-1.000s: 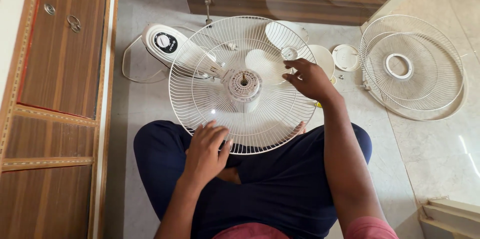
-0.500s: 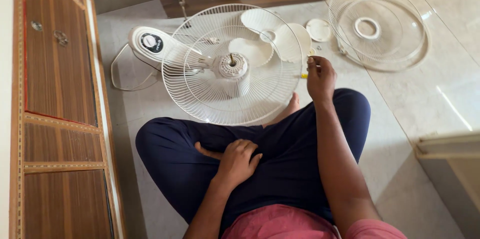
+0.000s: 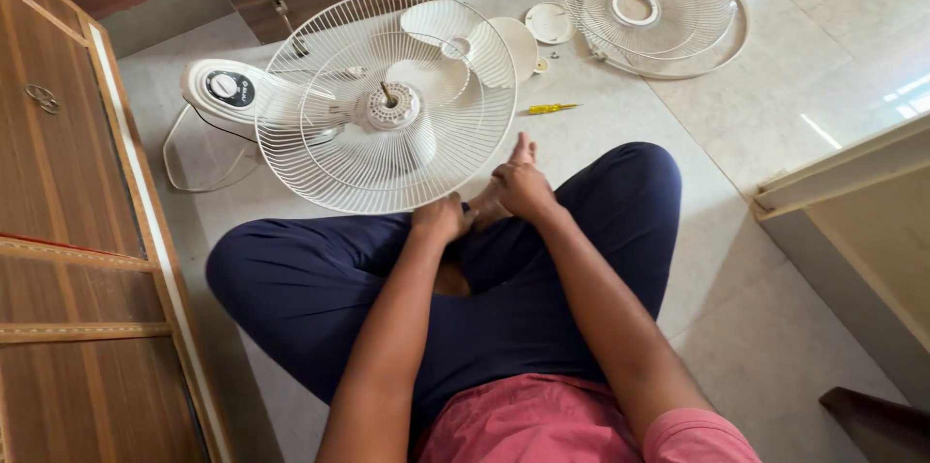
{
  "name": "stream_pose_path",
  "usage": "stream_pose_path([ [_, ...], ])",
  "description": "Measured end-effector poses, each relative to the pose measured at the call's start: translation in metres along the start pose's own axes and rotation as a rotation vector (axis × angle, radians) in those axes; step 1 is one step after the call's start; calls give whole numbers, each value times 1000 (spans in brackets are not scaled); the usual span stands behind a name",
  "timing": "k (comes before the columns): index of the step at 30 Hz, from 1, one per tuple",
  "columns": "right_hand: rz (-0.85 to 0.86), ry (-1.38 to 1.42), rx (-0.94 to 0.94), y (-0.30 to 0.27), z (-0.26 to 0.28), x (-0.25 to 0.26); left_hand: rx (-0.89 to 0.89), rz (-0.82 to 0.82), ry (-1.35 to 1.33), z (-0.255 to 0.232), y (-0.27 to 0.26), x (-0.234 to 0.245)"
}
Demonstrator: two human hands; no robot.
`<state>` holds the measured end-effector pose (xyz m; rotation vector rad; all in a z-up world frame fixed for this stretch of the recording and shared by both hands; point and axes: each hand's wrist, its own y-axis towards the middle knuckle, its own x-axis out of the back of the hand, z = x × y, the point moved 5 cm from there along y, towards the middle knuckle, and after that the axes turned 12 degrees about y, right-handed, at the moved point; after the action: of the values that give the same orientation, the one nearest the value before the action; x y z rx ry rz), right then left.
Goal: The person disassembles a white electric fan while sitting on the floor. They remove the front grille, unscrew and detach the fan blades, remove the central hub, and use a screwdriver on the motor housing.
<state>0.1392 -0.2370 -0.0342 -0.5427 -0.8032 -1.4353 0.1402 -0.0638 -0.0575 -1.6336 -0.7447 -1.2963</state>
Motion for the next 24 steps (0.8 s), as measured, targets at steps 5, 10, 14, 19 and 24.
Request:
stream_pose_path([
  [5, -136, 45, 134, -8, 29, 16, 129, 356, -67, -8, 3, 16],
  [10, -126, -144, 192, 8, 50, 34, 124, 170, 147, -7, -23, 40],
  [14, 169, -285, 49, 26, 56, 25, 148, 112, 270, 1, -38, 59],
  [19, 343, -383, 91, 29, 49, 10, 203, -3, 240, 9, -57, 75],
  [24, 421, -296, 112, 26, 45, -1, 189, 48, 220, 9, -67, 71],
])
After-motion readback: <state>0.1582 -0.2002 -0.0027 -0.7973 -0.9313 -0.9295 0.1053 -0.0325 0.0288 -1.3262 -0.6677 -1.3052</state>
